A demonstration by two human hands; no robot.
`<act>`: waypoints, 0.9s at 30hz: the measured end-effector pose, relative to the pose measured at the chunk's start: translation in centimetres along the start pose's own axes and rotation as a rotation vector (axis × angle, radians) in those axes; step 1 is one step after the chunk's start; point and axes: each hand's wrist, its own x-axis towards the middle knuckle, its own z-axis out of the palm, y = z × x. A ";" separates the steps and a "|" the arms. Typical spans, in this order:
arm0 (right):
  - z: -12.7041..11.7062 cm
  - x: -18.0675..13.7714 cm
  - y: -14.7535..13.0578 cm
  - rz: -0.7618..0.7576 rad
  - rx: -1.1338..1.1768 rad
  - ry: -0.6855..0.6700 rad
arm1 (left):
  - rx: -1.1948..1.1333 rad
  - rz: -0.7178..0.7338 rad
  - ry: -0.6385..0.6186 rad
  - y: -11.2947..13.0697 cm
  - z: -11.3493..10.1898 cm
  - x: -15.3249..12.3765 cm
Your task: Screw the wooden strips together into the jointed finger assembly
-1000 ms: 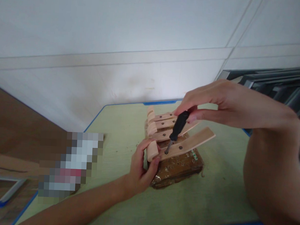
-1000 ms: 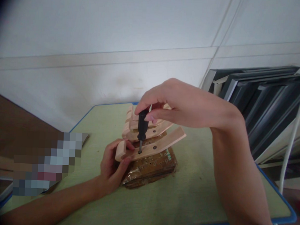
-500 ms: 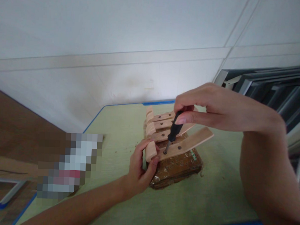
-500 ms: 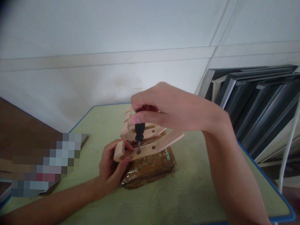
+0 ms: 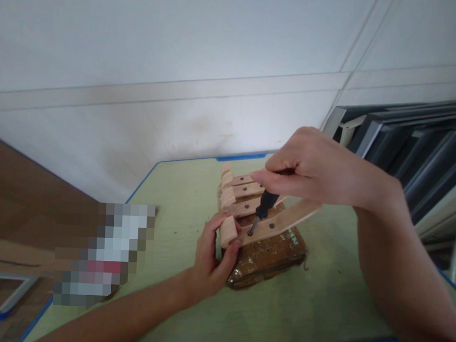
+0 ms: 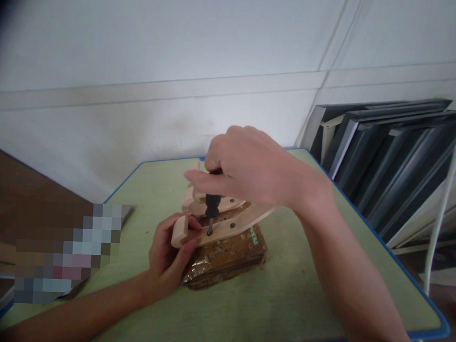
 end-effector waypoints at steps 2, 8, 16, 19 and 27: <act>0.1 0.1 -0.2 -0.035 0.025 -0.004 | 0.000 -0.012 -0.003 -0.1 0.0 -0.1; 0.1 0.2 0.2 -0.226 0.089 0.018 | 0.026 0.005 0.010 0.0 0.0 0.0; -2.1 -1.1 0.1 -0.237 0.249 -0.118 | 0.057 -0.019 0.020 -0.2 -0.2 -0.4; -2.2 -1.1 0.1 -0.236 0.260 -0.115 | 0.087 -0.009 0.031 -0.2 -0.2 -0.3; -1.8 -0.6 -0.4 -0.233 0.238 -0.092 | 0.069 -0.012 0.029 0.0 -0.1 -0.1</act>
